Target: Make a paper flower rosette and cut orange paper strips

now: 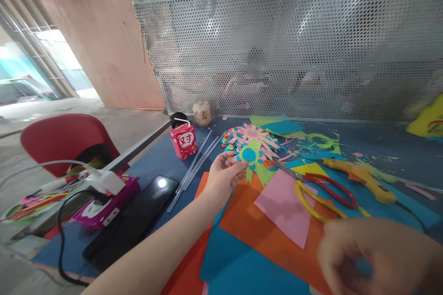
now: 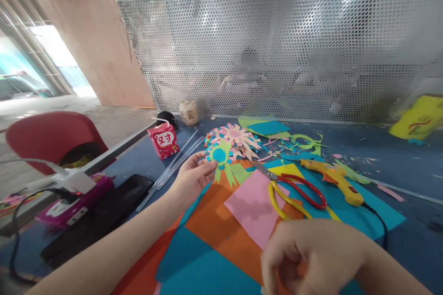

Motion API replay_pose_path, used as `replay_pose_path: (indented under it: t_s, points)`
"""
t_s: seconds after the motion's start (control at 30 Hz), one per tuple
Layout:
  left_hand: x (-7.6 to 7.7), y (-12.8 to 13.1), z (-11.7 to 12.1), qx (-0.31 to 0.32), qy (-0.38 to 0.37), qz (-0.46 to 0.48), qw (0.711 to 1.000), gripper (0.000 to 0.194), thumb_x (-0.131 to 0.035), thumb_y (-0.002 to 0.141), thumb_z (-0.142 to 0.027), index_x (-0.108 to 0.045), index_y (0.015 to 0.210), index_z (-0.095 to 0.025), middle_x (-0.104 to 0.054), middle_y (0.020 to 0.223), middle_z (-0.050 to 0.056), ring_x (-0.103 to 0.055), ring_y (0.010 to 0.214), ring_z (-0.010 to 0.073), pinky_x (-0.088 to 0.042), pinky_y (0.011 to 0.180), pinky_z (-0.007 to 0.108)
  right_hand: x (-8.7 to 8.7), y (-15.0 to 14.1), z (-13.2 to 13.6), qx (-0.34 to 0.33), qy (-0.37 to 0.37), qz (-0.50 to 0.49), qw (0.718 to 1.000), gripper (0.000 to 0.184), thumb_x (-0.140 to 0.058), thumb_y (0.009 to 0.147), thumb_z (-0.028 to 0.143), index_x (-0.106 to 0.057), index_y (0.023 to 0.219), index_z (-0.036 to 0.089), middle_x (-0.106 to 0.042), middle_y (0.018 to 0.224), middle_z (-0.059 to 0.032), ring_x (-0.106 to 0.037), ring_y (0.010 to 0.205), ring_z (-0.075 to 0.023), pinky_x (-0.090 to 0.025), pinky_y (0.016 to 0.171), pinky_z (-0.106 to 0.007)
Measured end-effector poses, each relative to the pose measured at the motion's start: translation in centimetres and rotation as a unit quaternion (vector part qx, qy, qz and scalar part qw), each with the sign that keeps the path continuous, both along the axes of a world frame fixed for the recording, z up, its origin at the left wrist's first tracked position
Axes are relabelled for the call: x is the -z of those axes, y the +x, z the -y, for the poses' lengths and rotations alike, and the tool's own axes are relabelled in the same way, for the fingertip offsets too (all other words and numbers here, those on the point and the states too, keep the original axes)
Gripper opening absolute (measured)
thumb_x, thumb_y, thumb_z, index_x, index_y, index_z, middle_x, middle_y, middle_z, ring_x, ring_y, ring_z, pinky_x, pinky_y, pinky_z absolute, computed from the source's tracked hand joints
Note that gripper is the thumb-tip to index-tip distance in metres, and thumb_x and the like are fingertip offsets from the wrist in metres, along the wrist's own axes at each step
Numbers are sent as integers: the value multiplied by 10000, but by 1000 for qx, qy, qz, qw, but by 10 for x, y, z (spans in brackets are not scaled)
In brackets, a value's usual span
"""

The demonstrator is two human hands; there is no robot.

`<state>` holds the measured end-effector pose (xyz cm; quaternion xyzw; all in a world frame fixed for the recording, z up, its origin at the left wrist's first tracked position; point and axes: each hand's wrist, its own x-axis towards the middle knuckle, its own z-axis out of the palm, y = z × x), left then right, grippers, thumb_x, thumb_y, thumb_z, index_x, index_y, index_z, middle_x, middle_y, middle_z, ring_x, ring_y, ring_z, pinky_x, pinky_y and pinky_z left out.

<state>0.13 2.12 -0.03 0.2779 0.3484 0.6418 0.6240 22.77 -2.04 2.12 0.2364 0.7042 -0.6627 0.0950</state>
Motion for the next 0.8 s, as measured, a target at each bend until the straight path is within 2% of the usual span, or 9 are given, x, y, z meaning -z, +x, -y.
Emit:
replay_pose_path:
  t_s: [0.1,0.2,0.27,0.4,0.5,0.57,0.63,0.7,0.8]
  points:
    - [0,2,2,25,14,-17,999,426,-774,529,-67,-494,839,-151,-567,590,-61,-589,550,77,-490,524,184,7,-6,-2,93,0,-20,995,405,-686,633,533,-611,761,156,-530,548,46,-423,408,-45,-336,398,-155]
    - [1,2,3,30,22,-54,998,434,-786,533,-112,-488,845,-165,-563,614,-69,-585,560,65,-486,548,179,4,-18,-4,154,149,-37,976,210,-652,727,336,-627,870,184,-625,760,-2,-573,680,-109,-452,610,-215]
    - [2,2,2,23,11,-85,996,435,-790,533,-147,-481,838,-174,-554,628,-74,-575,551,57,-475,546,176,0,-25,-3,149,237,-48,959,138,-594,784,295,-646,843,181,-652,888,-41,-589,851,-150,-455,771,-269]
    - [10,1,0,40,-28,-140,989,412,-788,523,-165,-487,805,-167,-537,615,-60,-566,523,82,-453,503,204,-2,-33,4,123,275,-79,950,133,-550,808,233,-662,849,174,-673,905,-58,-603,895,-166,-451,839,-290]
    - [16,3,0,57,-38,-190,979,371,-778,521,-130,-506,771,-154,-545,619,-44,-566,531,94,-447,513,218,1,-33,12,97,246,-75,962,176,-565,777,202,-674,913,177,-667,971,-56,-611,865,-158,-474,779,-266]
    - [16,4,1,63,-29,-223,972,361,-775,505,-88,-524,759,-150,-558,623,-38,-564,549,92,-437,529,209,3,-33,17,81,172,-58,980,177,-588,746,205,-686,885,155,-667,818,-35,-612,682,-116,-473,599,-201]
    - [15,5,2,70,-19,-250,966,362,-772,491,-58,-536,751,-148,-561,613,-40,-559,557,91,-429,538,202,2,-32,19,76,115,-49,989,118,-594,721,185,-685,773,131,-611,615,8,-556,507,-73,-409,462,-158]
    - [13,6,3,77,-15,-269,960,358,-767,500,-64,-538,762,-147,-561,609,-41,-553,553,92,-426,538,205,0,-31,18,105,105,-65,987,94,-581,732,168,-667,735,130,-619,603,8,-572,518,-74,-435,498,-164]
    - [11,6,3,94,-12,-287,953,351,-759,530,-98,-533,794,-148,-565,613,-39,-549,533,95,-418,518,214,-2,-30,14,140,111,-106,978,154,-586,774,203,-652,898,140,-685,932,-77,-638,842,-139,-491,767,-254]
